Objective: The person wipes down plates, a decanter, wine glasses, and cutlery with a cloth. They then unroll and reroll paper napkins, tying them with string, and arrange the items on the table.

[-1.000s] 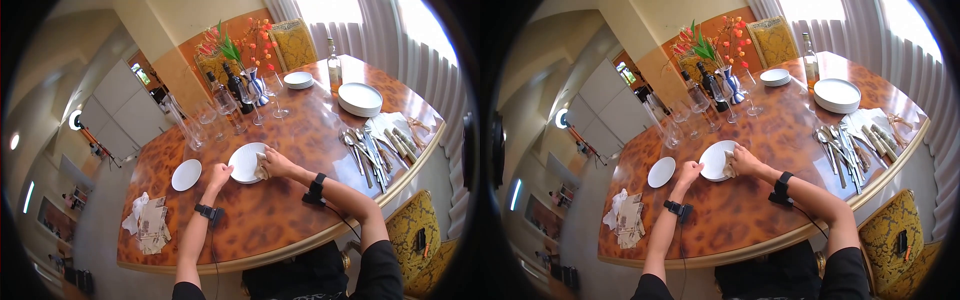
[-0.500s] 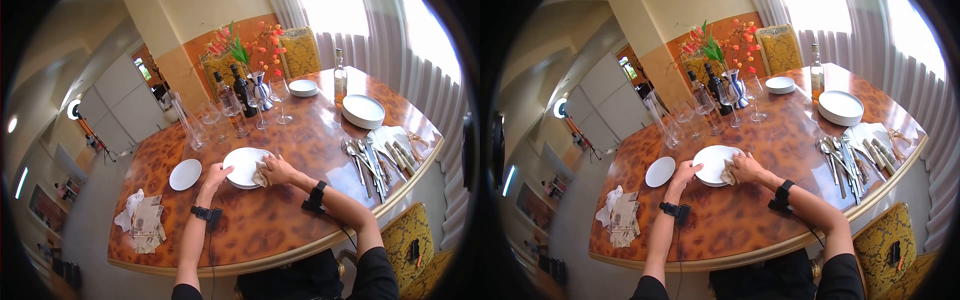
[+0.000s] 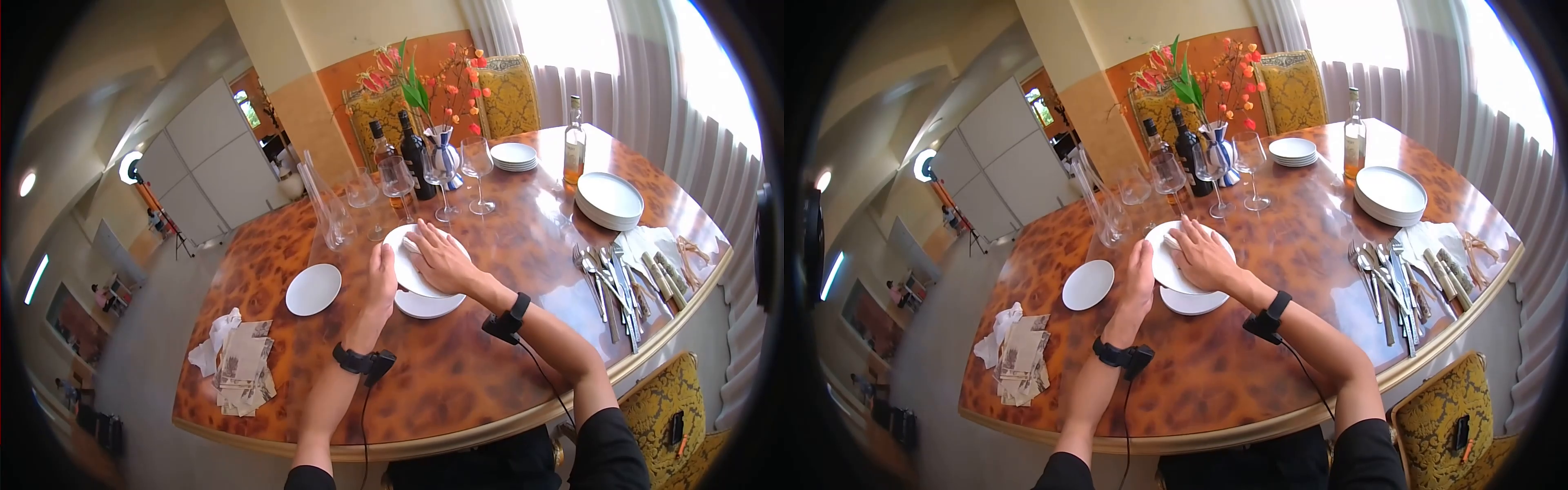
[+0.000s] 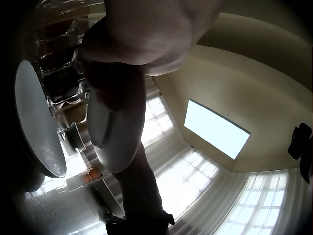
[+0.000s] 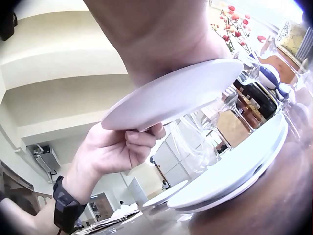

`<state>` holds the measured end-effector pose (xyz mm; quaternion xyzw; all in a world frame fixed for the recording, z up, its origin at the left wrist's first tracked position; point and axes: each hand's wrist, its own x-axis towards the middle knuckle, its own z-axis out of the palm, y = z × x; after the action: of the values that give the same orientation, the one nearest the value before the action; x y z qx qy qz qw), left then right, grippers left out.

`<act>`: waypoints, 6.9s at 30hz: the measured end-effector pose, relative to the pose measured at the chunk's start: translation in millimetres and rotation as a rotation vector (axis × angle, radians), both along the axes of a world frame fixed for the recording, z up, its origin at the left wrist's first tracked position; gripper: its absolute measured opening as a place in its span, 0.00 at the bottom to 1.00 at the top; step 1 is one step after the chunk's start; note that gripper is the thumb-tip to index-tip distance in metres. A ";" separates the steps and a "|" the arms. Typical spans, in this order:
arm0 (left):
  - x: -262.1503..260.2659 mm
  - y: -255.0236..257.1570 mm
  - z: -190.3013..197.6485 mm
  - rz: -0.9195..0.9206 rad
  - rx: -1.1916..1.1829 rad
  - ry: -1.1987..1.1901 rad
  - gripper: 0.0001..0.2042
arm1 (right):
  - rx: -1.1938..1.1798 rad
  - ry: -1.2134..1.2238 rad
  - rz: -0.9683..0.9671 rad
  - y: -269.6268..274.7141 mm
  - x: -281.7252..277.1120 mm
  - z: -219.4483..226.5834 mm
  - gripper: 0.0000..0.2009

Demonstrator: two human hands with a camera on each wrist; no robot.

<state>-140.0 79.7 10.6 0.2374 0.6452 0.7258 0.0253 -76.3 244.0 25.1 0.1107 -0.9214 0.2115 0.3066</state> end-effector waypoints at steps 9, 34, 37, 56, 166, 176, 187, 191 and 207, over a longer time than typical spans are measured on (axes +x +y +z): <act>12.4 -14.5 29.5 0.089 0.197 0.068 0.20 | 0.108 0.015 0.431 -0.7 43.9 39.0 0.21; 77.3 -28.1 83.2 0.113 0.341 0.116 0.25 | -0.046 0.401 -0.003 -9.3 62.0 75.7 0.25; 79.8 -23.2 75.4 0.141 0.283 0.220 0.25 | -0.731 0.250 0.182 -8.4 52.4 74.2 0.32; 68.5 -43.5 90.5 -0.056 -0.046 0.282 0.18 | -0.210 0.159 0.202 24.1 58.3 79.2 0.20; -66.0 -199.4 0.1 0.941 -1.520 0.386 0.21 | -1.430 -0.467 0.134 82.4 88.4 -44.7 0.14; -8.2 -35.6 -27.8 -0.060 -0.936 -0.082 0.19 | -1.296 -0.690 0.231 68.1 81.6 -64.0 0.16; -7.0 -35.3 -64.6 0.262 -0.773 0.223 0.15 | -1.169 -0.689 0.266 49.5 90.5 -51.9 0.18; 3.6 -36.2 -41.8 0.024 -0.687 -0.225 0.13 | -1.119 -0.669 0.223 51.7 92.8 -50.8 0.17; 65.8 -47.4 -44.0 -0.041 0.145 -0.228 0.12 | -0.851 -0.496 0.174 46.0 92.0 -31.0 0.17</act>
<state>-74.2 32.3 -33.4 0.1676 0.5791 0.7920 0.0962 15.7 290.0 -5.8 -0.0016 -0.7860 0.6133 0.0775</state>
